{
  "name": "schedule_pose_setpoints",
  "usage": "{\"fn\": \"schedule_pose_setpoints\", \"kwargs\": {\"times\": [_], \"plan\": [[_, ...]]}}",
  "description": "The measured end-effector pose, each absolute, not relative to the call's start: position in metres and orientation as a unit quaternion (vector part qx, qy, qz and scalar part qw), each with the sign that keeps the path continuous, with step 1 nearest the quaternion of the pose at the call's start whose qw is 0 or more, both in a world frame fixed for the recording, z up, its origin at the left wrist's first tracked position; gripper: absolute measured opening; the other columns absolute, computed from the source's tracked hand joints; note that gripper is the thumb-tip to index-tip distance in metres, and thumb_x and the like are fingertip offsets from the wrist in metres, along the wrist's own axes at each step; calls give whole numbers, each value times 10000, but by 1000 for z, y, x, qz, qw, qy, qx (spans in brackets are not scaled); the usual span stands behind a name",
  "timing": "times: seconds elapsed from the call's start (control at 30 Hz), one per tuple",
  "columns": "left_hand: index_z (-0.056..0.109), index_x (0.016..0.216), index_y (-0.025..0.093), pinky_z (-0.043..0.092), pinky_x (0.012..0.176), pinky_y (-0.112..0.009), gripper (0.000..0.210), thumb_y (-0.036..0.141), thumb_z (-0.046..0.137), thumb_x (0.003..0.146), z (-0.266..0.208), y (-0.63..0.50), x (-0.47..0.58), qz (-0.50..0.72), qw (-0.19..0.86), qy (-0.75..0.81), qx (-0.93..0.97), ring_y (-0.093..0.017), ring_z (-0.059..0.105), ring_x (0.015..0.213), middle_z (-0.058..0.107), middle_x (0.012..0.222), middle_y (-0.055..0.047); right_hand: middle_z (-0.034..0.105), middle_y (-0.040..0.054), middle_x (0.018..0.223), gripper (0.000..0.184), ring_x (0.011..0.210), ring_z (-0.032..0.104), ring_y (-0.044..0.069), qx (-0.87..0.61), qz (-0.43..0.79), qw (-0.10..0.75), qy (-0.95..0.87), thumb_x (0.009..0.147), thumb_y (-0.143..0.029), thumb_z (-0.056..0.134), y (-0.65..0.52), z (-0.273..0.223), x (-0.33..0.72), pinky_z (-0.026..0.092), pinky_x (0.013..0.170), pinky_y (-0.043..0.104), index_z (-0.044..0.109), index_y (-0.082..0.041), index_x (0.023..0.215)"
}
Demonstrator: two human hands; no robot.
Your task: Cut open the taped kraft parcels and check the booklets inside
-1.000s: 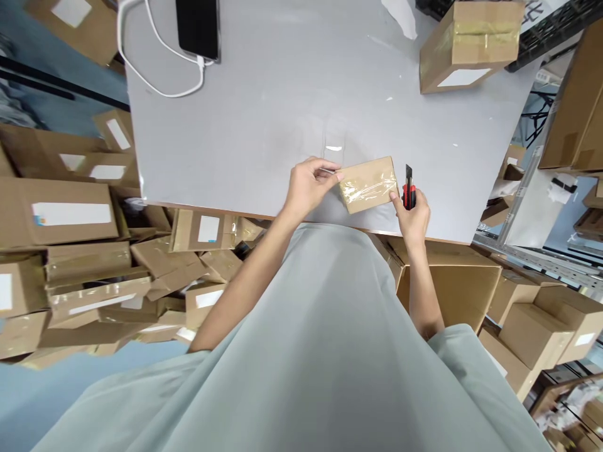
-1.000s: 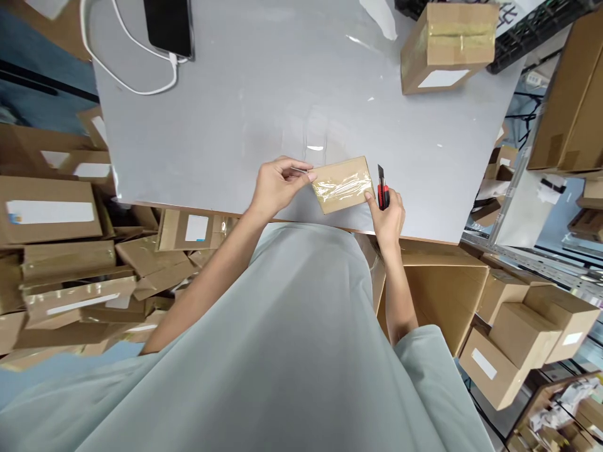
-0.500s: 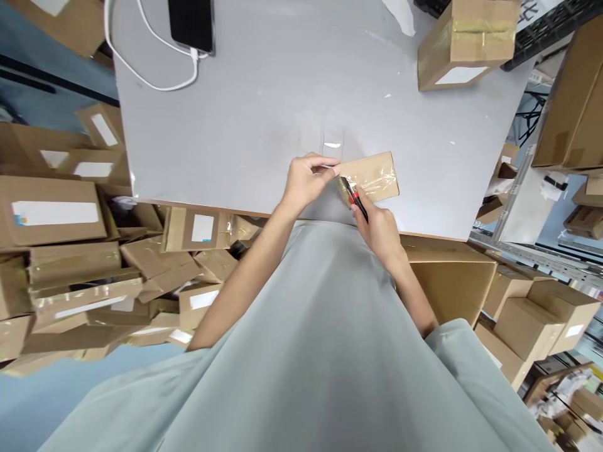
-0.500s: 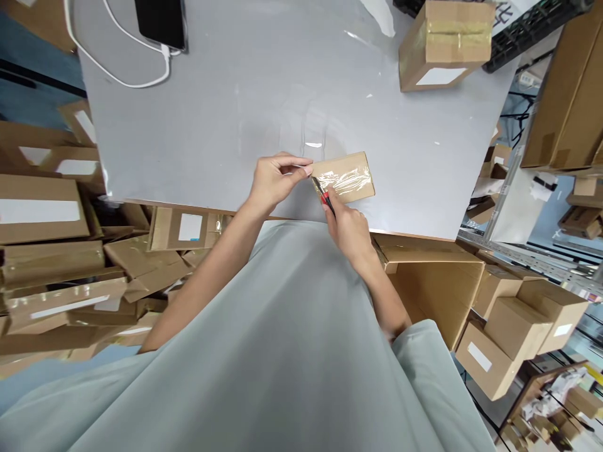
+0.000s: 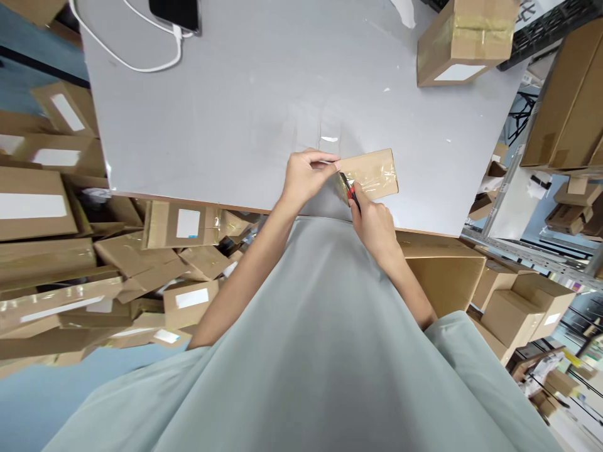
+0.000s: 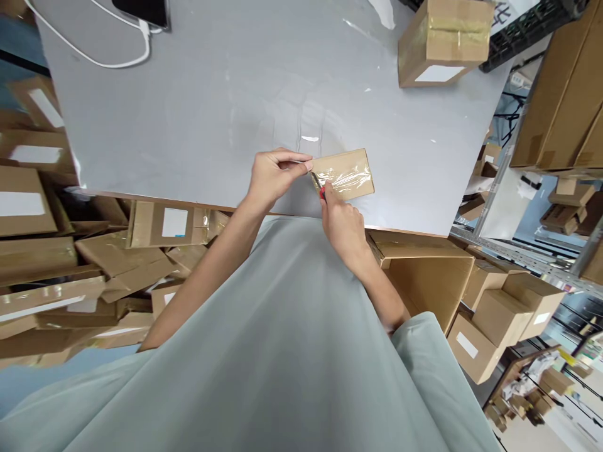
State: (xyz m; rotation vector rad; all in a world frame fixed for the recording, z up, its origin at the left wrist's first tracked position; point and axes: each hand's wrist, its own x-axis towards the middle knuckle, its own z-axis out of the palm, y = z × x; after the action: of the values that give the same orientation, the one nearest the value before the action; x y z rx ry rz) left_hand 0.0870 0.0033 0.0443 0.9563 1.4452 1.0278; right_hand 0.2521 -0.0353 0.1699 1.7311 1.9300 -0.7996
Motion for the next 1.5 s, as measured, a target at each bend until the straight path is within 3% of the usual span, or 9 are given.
{"fn": "schedule_pose_setpoints", "kwargs": {"times": [0.17,0.33,0.47,0.57,0.8,1.2,1.37,1.5], "plan": [[882,1010,194,672,874,-345,188,319,867,871,44,2,91,432,538,609,391,-229,809,947,849,1068,-70,824,220,1123,621,1063,805,414,625,-282,198,701,1196,-352,212,-36,163,248,598,967,564,330,-167,1777],[877,951,213,683,891,-364,124,285,863,851,42,4,94,436,518,626,387,-230,805,951,850,1041,-60,815,195,1014,623,1026,811,392,616,-287,135,721,1201,-386,172,-39,148,251,615,942,565,287,-177,1777],[872,926,204,681,934,-373,106,245,855,830,43,1,96,429,515,631,390,-228,797,963,835,1011,-46,810,212,1037,618,1030,804,402,619,-290,163,711,1192,-346,146,-37,155,248,621,928,577,343,-168,1751],[871,936,199,673,954,-360,101,247,835,855,45,-2,98,427,503,639,396,-219,793,969,828,1010,-43,807,212,1114,567,1078,797,397,620,-286,208,700,1190,-293,228,-31,169,237,619,941,556,412,-182,1715],[865,922,211,669,941,-329,81,220,811,862,53,-4,101,409,473,668,403,-198,793,940,831,1016,-29,806,198,1148,435,1064,814,299,627,-234,327,667,1201,-213,377,-40,201,211,621,877,357,515,-122,1604],[861,939,213,678,929,-362,92,254,803,881,51,-7,100,393,453,682,419,-227,806,962,833,1022,-48,827,210,1155,506,1075,832,269,617,-236,330,674,1147,-60,411,-48,199,212,637,875,308,507,-86,1642],[858,974,207,669,929,-344,120,272,798,893,46,-4,98,389,456,677,427,-210,796,953,832,1038,-43,840,175,1094,527,1012,838,250,619,-251,348,658,1146,-82,391,-63,209,218,618,810,281,501,-124,1660],[844,1044,212,660,956,-375,161,287,749,938,47,-2,94,382,444,666,461,-226,787,987,814,1090,-61,847,133,997,528,891,828,267,644,-254,310,652,1199,-249,388,-72,229,237,587,775,313,448,-183,1720]]}}
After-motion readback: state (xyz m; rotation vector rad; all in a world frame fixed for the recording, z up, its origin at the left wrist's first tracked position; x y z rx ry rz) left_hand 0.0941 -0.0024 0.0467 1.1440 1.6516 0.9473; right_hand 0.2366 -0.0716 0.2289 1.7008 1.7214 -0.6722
